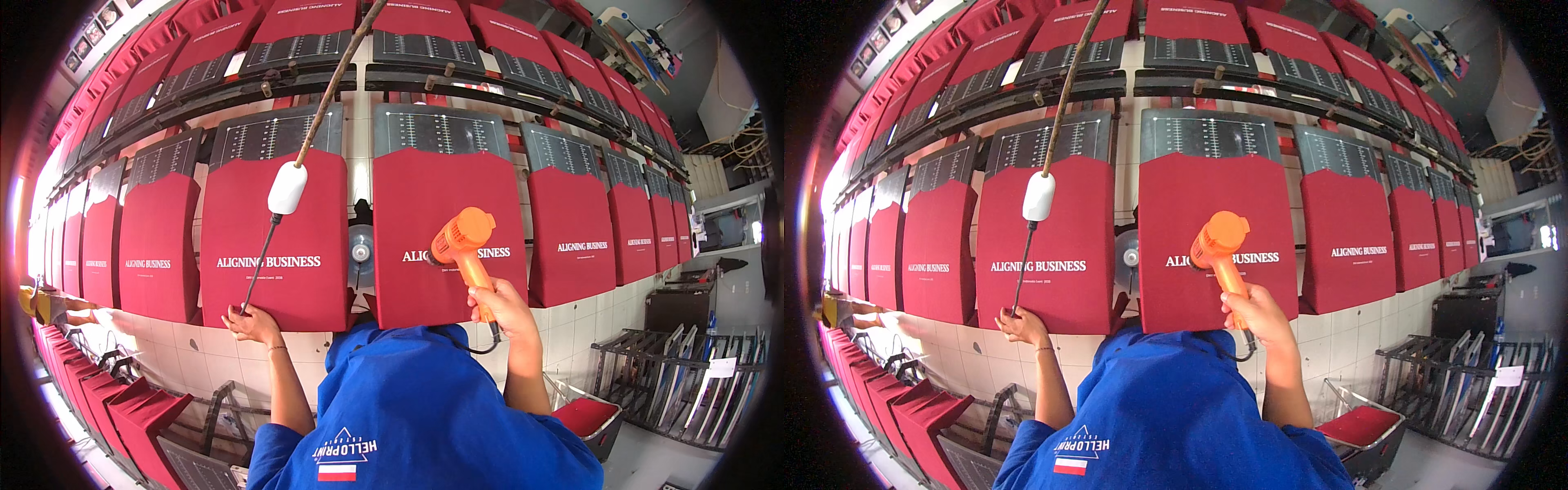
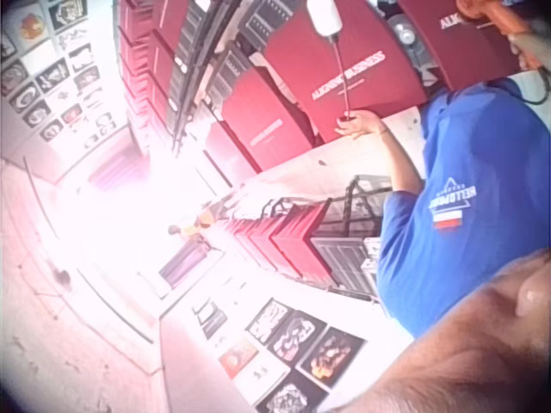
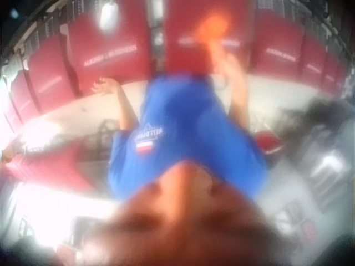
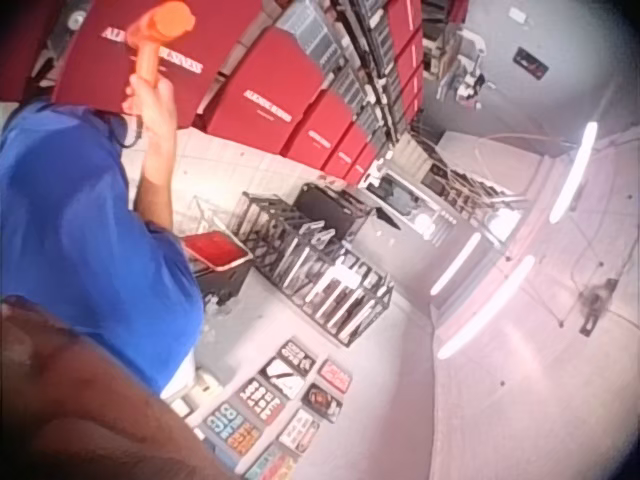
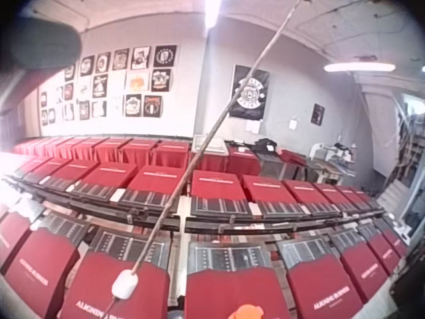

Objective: The person uses a heat gun to dry ink on a series of red shirts aligned on a screen-printing rack, moving the gun over each shirt's printed area.

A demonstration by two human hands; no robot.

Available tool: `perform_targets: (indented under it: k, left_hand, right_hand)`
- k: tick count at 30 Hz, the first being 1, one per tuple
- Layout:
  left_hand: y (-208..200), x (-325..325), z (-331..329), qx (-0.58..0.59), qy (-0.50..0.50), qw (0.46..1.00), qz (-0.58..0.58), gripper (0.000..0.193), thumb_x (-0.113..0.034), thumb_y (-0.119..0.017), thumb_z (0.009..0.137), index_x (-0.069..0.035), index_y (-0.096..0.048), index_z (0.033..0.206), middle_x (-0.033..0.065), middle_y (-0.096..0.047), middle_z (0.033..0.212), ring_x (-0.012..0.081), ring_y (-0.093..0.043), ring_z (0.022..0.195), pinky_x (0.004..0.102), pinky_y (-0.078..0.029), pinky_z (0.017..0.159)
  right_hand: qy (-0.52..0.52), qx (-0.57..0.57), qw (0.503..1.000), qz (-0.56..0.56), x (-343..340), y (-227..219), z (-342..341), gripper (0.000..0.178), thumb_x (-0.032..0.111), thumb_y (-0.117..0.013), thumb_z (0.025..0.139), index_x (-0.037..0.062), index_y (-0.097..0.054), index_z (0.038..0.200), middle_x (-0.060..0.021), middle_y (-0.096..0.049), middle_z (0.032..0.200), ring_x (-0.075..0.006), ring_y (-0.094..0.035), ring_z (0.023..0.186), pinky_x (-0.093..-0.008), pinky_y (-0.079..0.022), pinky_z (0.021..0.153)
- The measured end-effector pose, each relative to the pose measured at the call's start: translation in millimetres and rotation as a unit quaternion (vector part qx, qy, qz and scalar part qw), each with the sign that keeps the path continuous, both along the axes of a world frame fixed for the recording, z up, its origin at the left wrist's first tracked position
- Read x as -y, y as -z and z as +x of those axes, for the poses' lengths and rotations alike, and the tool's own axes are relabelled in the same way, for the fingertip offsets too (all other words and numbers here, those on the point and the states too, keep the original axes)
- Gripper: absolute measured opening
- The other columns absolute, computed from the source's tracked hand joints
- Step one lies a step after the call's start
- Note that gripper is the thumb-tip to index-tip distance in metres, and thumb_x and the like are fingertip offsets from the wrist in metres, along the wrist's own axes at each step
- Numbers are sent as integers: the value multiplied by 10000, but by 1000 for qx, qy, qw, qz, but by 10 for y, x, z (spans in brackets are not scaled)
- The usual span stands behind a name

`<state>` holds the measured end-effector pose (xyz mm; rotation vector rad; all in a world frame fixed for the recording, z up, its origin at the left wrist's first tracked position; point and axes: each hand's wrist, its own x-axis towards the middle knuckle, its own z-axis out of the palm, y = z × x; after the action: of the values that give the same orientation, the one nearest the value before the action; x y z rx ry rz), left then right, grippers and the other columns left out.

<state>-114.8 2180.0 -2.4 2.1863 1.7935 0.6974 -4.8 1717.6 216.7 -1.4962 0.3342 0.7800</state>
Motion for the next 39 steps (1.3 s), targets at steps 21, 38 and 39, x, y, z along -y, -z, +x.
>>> perform_targets:
  k: [21, 38, 39]
  left_hand:
    - [76, -39, -23, -10, 9, 1000, 13, 410, -325, -494, 984, -67, -498, 1303, 194, -310, 1507, 328, -300, 1391, 488, -251, 1079]
    - [21, -12, -6, 4, 0, 1000, 4, 395, -299, -511, 975, -75, -509, 1300, 184, -314, 1507, 351, -319, 1366, 477, -266, 1081]
    - [35, -18, -14, 7, -2, 1000, 5, 394, -296, -513, 974, -75, -510, 1300, 184, -314, 1507, 353, -318, 1366, 478, -266, 1082]
  right_hand:
    - [-20, 6, 1000, -2, -273, 18, 16, 238, 215, -643, 902, 7, -576, 997, -44, -603, 791, -114, -610, 582, -257, -508, 537]
    - [-60, 4, 998, 6, -435, -13, 34, 229, 204, -641, 901, 3, -573, 986, -46, -603, 799, -112, -612, 586, -255, -507, 535]
    - [-63, -8, 998, 12, -428, -25, 47, 225, 197, -642, 900, 2, -570, 987, -47, -603, 802, -113, -612, 586, -256, -509, 537]
